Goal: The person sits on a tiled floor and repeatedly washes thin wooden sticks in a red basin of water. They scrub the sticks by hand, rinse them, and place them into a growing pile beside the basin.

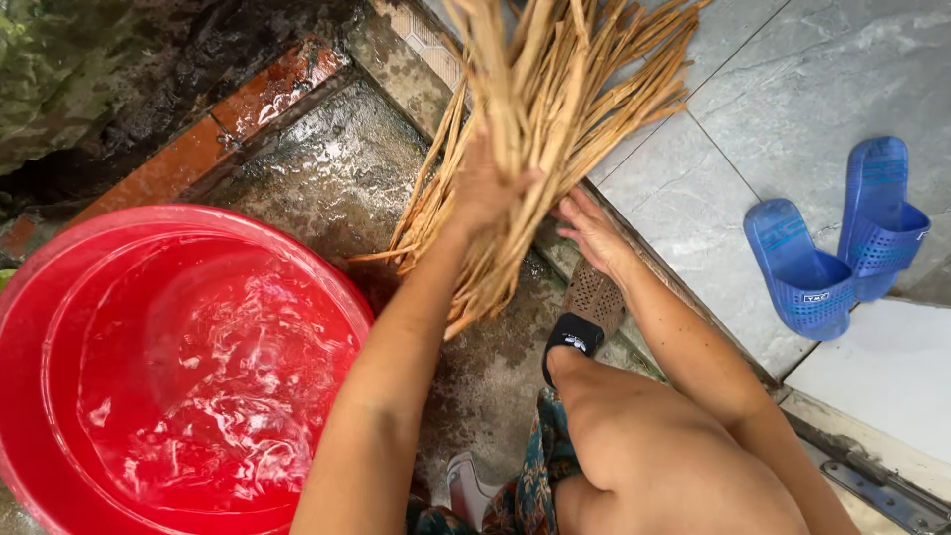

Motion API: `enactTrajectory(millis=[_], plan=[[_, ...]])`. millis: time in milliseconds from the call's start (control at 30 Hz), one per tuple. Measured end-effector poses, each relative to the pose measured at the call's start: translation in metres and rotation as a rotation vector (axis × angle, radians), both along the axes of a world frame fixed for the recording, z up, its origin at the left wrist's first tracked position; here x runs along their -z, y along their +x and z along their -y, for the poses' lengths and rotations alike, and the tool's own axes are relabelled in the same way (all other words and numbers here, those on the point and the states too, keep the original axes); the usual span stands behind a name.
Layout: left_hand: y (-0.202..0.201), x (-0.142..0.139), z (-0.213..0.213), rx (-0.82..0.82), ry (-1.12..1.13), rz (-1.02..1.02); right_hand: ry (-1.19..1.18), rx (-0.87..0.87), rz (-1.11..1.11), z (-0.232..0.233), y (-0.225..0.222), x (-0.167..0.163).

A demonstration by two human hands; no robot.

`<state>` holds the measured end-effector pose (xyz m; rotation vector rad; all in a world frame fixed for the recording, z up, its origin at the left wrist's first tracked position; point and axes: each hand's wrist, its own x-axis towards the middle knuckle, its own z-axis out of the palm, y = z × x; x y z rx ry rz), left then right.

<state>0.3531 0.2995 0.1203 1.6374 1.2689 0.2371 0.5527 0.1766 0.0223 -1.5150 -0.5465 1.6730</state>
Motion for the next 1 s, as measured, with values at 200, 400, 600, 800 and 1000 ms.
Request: enactTrajectory(millis=[200,400,600,800,1000], plan=[[-0.007,0.032,-0.005,0.111,-0.191,0.306,0.081,0.004,0.019,-0.013,-0.031,-0.019],[-0.071,0.060,-0.047,-0.392,-0.169,0.215,0.004,0.112,0.047,-0.016,-0.038,-0.016],[-0.061,0.041,-0.038,-0.268,-0.420,0.163,0.050,0.173,-0.015,-0.016,-0.044,-0.001],[-0.038,0.021,0.007,-0.129,-0.494,0.121,0.067,0.159,-0.055,-0.015,-0.050,-0.005],[-0.045,0.041,0.036,-0.067,-0.634,0.146,0.091,0.057,-0.037,0.002,-0.059,-0.014]])
